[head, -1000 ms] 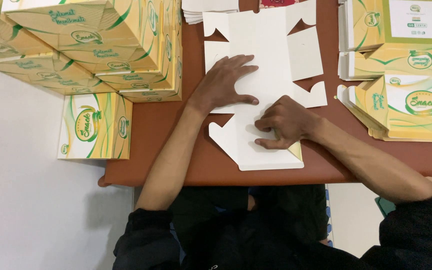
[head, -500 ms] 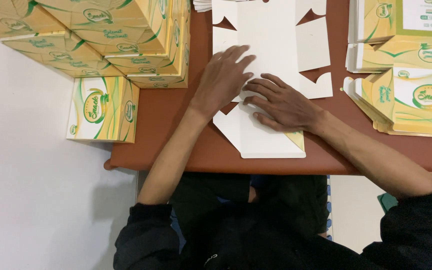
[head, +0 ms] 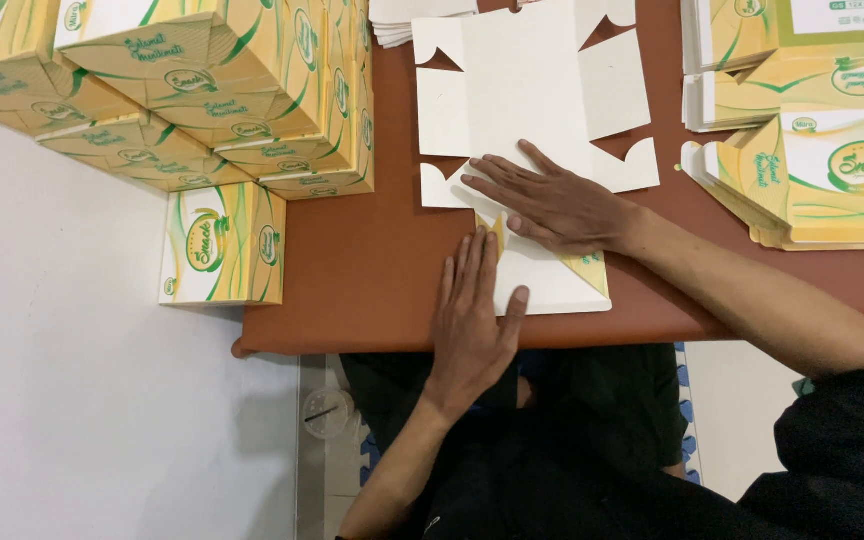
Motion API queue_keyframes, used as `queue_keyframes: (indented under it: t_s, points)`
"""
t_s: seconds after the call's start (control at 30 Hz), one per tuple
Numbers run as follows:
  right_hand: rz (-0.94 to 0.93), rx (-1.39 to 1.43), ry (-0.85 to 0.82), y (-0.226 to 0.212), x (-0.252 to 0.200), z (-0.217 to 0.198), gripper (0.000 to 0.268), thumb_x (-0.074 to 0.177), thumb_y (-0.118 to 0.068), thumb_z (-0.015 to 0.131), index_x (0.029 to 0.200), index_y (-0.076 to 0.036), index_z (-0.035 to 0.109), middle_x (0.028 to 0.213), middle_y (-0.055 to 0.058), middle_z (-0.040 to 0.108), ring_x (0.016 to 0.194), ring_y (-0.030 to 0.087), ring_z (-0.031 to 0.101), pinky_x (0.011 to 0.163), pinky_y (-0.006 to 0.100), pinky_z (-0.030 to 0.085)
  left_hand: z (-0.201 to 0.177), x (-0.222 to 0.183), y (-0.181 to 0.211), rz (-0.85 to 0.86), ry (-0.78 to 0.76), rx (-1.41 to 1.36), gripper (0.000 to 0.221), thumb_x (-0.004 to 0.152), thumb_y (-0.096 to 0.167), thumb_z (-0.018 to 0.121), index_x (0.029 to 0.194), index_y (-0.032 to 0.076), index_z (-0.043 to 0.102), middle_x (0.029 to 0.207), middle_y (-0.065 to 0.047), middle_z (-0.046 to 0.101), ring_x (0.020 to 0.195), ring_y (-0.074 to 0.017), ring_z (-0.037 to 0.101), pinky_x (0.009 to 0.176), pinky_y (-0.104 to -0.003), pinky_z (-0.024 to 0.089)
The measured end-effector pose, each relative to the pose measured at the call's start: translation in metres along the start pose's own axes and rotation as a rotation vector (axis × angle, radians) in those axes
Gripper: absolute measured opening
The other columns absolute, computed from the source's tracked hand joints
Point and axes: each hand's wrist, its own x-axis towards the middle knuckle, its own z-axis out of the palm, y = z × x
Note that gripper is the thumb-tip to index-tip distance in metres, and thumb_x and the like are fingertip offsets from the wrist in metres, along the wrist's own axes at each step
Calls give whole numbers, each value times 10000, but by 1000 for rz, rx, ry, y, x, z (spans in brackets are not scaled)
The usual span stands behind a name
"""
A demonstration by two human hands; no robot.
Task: Folding flat cardboard templates into snack boxes and stacking them on a production floor.
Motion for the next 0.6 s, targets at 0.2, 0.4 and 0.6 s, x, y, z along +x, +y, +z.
queue_keyframes:
  t_s: [0.2, 0.4, 0.6]
  points:
    - [17, 123, 4, -6, 0, -15, 734, 1109, -572, 213, 1736, -190, 187, 1768, 200, 238, 1631, 353, 208, 1311, 630, -10, 24, -6, -13, -15, -42, 243, 768, 1132, 524, 403, 1652, -38, 336, 1743, -305, 261, 1628, -453, 238, 1293, -673, 56]
    - [29, -90, -13, -10, 1, -4, 622, 1157, -489, 214, 1718, -223, 255, 1780, 157, 248, 1641, 310, 211, 1326, 608, 6, 10, 3, -11, 3, -12, 233, 630, 1005, 161, 481, 1602, -36, 437, 1688, -279, 397, 1547, -452, 395, 1234, -669, 231]
    - [69, -197, -78, -5, 4, 8, 659, 1149, -522, 143, 1722, -204, 205, 1813, 99, 165, 1667, 254, 130, 1343, 568, -57, 1, 26, -41, -109, -194, 434, 656, 1113, 284, 317, 1716, 42, 229, 1814, -163, 166, 1673, -379, 108, 1296, -613, 19]
